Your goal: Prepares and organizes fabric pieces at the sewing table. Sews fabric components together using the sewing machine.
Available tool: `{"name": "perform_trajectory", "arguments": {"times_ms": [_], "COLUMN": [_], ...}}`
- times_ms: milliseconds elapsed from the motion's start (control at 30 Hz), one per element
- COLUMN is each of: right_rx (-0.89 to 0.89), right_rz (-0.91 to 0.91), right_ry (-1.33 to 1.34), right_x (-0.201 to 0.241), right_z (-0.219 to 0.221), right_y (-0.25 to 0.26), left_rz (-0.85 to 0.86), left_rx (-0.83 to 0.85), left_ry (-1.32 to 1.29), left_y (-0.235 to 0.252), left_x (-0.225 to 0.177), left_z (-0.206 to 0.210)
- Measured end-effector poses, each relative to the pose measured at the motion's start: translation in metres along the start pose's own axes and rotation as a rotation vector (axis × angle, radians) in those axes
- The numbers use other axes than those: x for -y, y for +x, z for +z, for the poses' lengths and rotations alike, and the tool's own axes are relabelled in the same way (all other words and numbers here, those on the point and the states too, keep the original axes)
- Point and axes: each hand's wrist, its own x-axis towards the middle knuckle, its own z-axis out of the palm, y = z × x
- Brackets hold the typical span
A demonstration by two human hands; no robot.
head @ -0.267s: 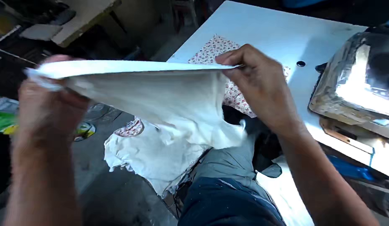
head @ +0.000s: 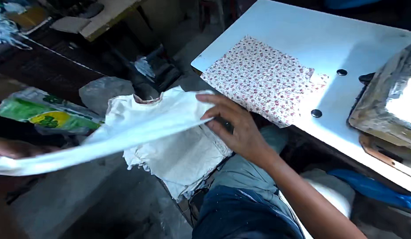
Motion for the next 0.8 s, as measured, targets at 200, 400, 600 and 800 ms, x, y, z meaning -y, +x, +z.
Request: {"name": "perform_trajectory", "arguments": {"times_ms": [200,400,600,800], "right_rx": [0.336,0.575,0.533,0.563], "right_rz": [0.375,0.625,0.613,0.561], "right_ry": [-0.006,-0.085,-0.169,-0.221], "right_x": [-0.084,-0.088,-0.083,-0.079], "right_z": [0.062,0.046,0.041,0.046], "right_y": [-0.122,-0.156,-0.163,-0.174], "left_rz": [-0.852,-0.947,-0.251,-0.352], "left_rx": [0.563,0.526,0.129,0.14], "left_ry": [0.387,0.54,0.985,1.153], "left_y": [-0.071,-0.046,0.017,0.063], "left_x": [0.096,0.135,0.192,0.289], "left_z": [0.047,0.103,0.132,0.127]}}
